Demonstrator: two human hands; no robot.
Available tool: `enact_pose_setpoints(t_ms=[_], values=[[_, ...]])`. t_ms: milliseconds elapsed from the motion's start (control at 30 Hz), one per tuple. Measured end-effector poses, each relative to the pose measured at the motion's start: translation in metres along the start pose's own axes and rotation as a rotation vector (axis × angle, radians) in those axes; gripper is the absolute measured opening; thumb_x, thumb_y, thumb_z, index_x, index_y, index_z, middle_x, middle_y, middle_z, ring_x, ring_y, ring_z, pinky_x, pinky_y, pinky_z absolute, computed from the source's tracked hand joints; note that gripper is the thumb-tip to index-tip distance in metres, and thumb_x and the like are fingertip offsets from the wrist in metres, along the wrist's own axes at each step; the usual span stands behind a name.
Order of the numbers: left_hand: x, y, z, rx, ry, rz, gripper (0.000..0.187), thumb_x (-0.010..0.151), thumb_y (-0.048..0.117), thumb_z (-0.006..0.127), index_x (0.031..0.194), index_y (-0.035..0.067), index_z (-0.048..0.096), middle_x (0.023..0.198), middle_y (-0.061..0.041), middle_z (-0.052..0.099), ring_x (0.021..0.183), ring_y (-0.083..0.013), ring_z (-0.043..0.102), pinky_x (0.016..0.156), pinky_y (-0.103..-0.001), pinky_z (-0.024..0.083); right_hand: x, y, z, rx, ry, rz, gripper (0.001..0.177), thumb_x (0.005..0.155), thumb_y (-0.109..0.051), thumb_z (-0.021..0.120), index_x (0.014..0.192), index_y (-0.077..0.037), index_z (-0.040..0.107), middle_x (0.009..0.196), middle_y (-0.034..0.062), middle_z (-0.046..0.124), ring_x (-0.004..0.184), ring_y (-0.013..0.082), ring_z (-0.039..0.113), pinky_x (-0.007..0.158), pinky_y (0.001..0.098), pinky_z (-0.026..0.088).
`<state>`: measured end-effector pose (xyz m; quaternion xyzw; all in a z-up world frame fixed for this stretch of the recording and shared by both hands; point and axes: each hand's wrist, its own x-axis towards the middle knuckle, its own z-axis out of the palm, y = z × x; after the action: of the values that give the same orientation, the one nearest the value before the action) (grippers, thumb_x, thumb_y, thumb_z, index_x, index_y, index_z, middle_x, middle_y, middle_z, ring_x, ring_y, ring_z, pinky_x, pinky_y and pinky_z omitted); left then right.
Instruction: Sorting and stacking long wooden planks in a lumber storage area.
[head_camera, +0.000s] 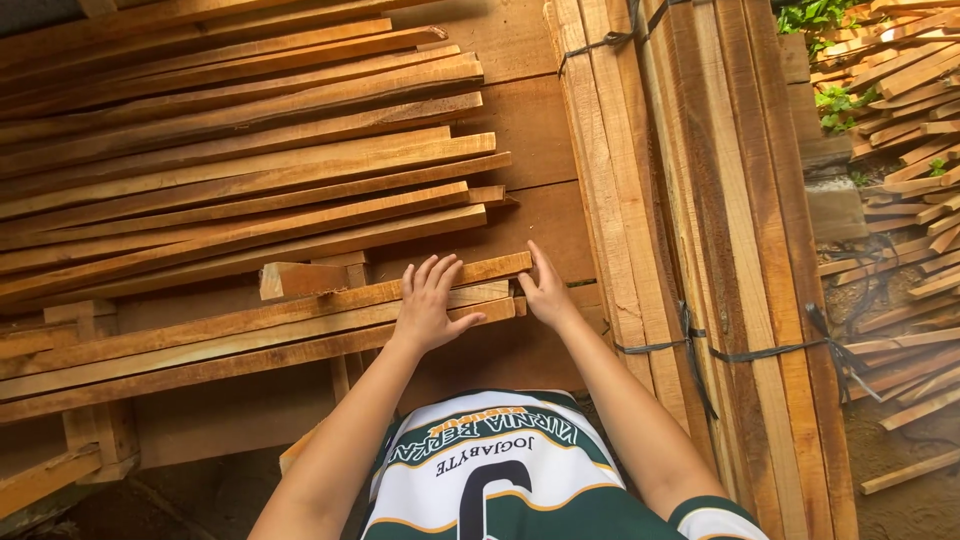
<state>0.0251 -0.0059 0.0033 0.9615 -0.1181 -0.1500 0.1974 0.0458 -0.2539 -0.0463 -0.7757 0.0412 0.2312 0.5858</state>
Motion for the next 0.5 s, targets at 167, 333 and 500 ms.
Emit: enact_pose_setpoints(t_ms=[167,333,500], values=[[-0.023,-0.018,0.011,0.126,-0.009,0.016,0.113,0.065,0.072,0.08,0.155,0.019,0.039,0.162,-0.003,0.036,0.151,-0.0281,0.028,0.125,-0.057,0.011,-0.028,0.037,0.029,-0.129,0.355,-0.072,0.038,0.099,-0.015,0.064,0.136,-0.004,0.061,0.113,0.0122,0.067,0.105,0.0284,0.067,0.091,0.0403,0.054],[-0.036,-0.023,0.016,0.246,-0.023,0.005,0.115,0.063,0.057,0.088,0.158,0.019,0.035,0.166,-0.004,0.03,0.153,-0.0297,0.022,0.126,-0.057,0.006,-0.015,0.071,0.036,-0.047,0.319,0.139,0.044,0.093,-0.03,0.074,0.13,-0.012,0.058,0.104,0.0102,0.076,0.091,0.0272,0.076,0.077,0.0401,0.061],[-0.037,-0.028,0.023,0.231,-0.005,-0.04,0.114,0.066,0.054,0.087,0.16,0.021,0.031,0.167,-0.002,0.027,0.154,-0.0278,0.02,0.125,-0.057,0.005,-0.001,0.062,0.028,-0.234,0.111,0.319,0.035,0.091,-0.048,0.07,0.12,-0.03,0.076,0.106,0.0006,0.079,0.111,0.0261,0.071,0.093,0.0412,0.058]])
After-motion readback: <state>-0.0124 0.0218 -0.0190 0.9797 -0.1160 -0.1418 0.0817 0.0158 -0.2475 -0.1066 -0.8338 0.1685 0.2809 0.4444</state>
